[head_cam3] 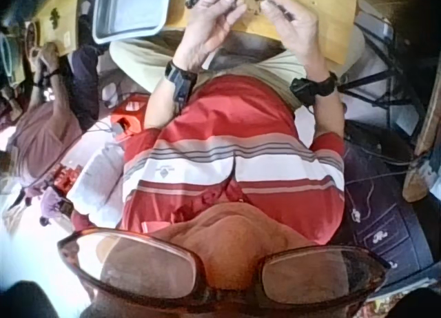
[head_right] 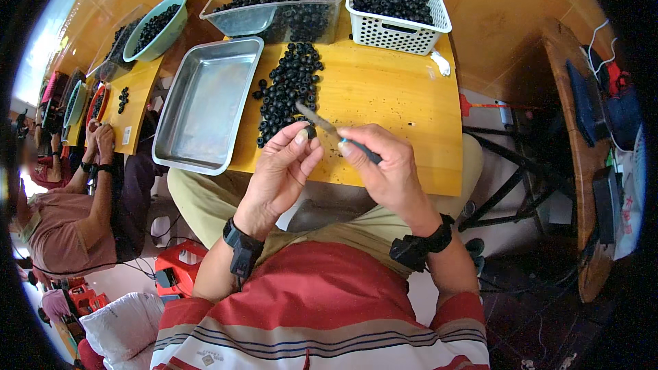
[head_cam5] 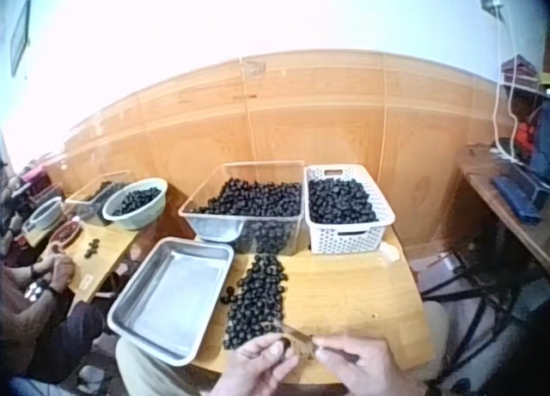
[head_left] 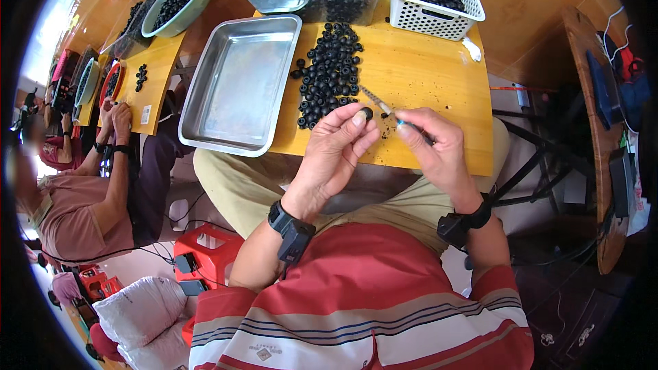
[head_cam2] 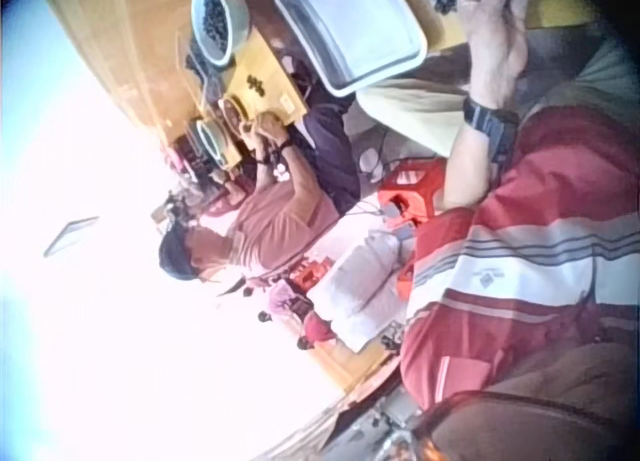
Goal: Manually sorting and inspecting black olives or similar small produce using a small knife.
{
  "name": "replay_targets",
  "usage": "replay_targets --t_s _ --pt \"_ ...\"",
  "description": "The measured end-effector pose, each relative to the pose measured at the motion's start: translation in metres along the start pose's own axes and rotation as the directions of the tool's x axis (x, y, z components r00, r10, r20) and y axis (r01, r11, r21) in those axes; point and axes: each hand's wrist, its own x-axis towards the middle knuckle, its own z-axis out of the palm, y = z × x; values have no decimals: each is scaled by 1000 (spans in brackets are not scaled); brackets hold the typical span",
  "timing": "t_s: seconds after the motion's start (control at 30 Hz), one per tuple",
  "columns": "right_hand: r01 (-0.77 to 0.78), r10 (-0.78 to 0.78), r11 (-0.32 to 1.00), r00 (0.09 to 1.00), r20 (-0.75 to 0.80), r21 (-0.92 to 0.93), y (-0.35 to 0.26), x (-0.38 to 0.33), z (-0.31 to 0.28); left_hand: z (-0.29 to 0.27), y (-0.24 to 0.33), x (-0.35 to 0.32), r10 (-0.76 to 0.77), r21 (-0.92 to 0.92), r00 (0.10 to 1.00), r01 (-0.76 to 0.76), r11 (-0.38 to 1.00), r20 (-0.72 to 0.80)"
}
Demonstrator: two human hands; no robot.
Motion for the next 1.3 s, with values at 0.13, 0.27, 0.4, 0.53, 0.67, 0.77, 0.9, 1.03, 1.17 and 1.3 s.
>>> replay_targets --t_s 0.13,0.27,0.4,0.53,0.67,0.77,0.9,1.03,1.17,1.3 --pt "57 -55 995 998 32 -83 -6 -2 7 0 -1 1 -4 -71 998 9 997 61" --pt "109 -107 988 994 22 -110 -1 0 10 -3 -1 4 -9 -101 998 16 995 68" --pt "177 -171 974 984 48 -144 -1 3 10 -5 0 5 -26 -110 998 33 993 61" --pt "196 -190 970 980 54 -141 4 4 11 -1 1 6 -34 -131 997 42 990 69" --pt "202 -197 971 979 49 -127 7 5 11 -2 1 6 -29 -140 996 40 989 78" --pt "187 -181 977 982 58 -104 6 6 9 -2 1 4 -32 -142 995 45 989 91" --pt "196 -192 971 980 44 -138 5 9 6 1 2 -2 -21 -160 995 35 987 93" --pt "-56 51 997 995 -84 -59 21 7 -11 13 8 -15 -13 -111 974 38 993 224" --pt "-57 65 986 997 -45 154 1 6 -4 9 10 -11 -8 -111 988 26 993 152" --pt "-39 34 994 998 58 99 -8 5 1 10 6 -11 -26 -104 991 40 994 133"
